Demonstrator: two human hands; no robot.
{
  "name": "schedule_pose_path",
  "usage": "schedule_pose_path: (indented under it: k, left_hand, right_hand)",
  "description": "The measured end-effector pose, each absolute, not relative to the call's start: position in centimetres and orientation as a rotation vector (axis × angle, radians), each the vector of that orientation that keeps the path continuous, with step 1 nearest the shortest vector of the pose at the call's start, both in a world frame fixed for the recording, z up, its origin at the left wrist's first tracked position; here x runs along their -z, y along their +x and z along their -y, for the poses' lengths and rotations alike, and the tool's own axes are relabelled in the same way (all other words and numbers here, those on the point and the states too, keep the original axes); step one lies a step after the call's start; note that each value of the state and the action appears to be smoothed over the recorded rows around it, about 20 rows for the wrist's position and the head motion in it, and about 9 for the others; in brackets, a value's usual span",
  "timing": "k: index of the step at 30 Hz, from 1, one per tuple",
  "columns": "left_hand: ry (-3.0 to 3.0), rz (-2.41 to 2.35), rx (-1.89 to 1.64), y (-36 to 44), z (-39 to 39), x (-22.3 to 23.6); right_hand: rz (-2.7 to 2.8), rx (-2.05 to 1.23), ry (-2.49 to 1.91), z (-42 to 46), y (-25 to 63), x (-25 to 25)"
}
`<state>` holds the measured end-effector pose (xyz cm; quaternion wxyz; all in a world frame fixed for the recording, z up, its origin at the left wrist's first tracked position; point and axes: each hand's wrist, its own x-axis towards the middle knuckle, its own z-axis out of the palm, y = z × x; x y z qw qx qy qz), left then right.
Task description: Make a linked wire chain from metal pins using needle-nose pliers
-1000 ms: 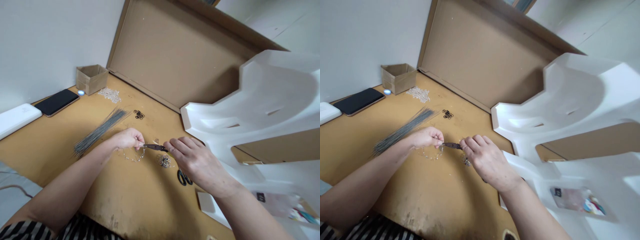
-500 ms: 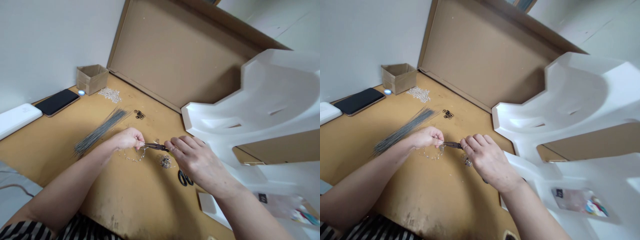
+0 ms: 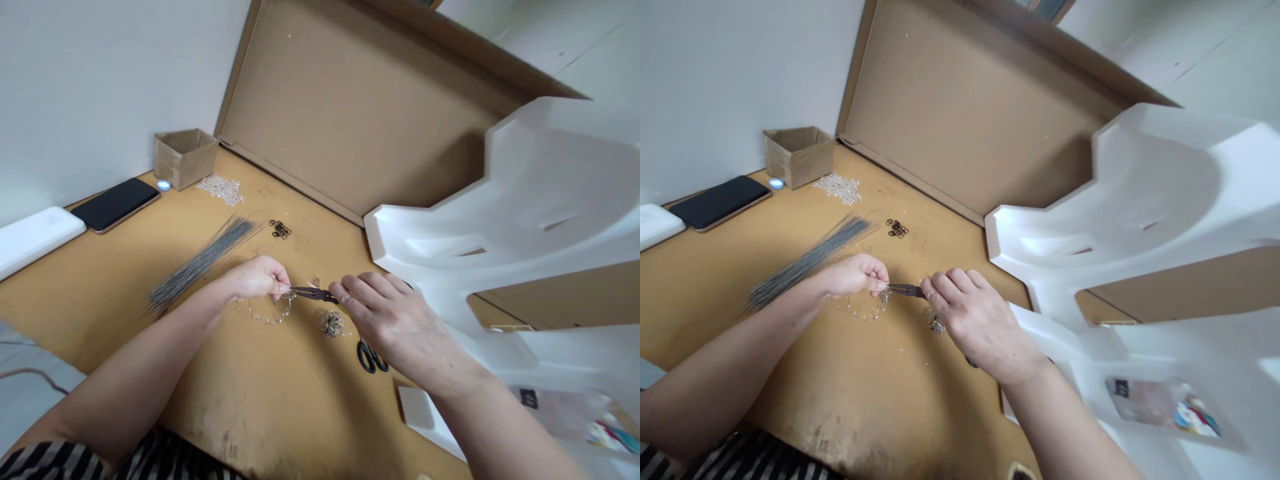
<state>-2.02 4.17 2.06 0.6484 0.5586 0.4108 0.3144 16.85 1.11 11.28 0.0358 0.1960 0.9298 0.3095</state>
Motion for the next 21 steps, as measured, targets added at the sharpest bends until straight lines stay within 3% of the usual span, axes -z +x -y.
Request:
schedule_pose_path:
  k: [21]
  left_hand:
    - [1.185, -0.930, -0.725, -1.52, -4.30, -1.36]
  right_hand:
    - [-2.873, -0.866, 0.638, -1.23, 16.98, -11.27]
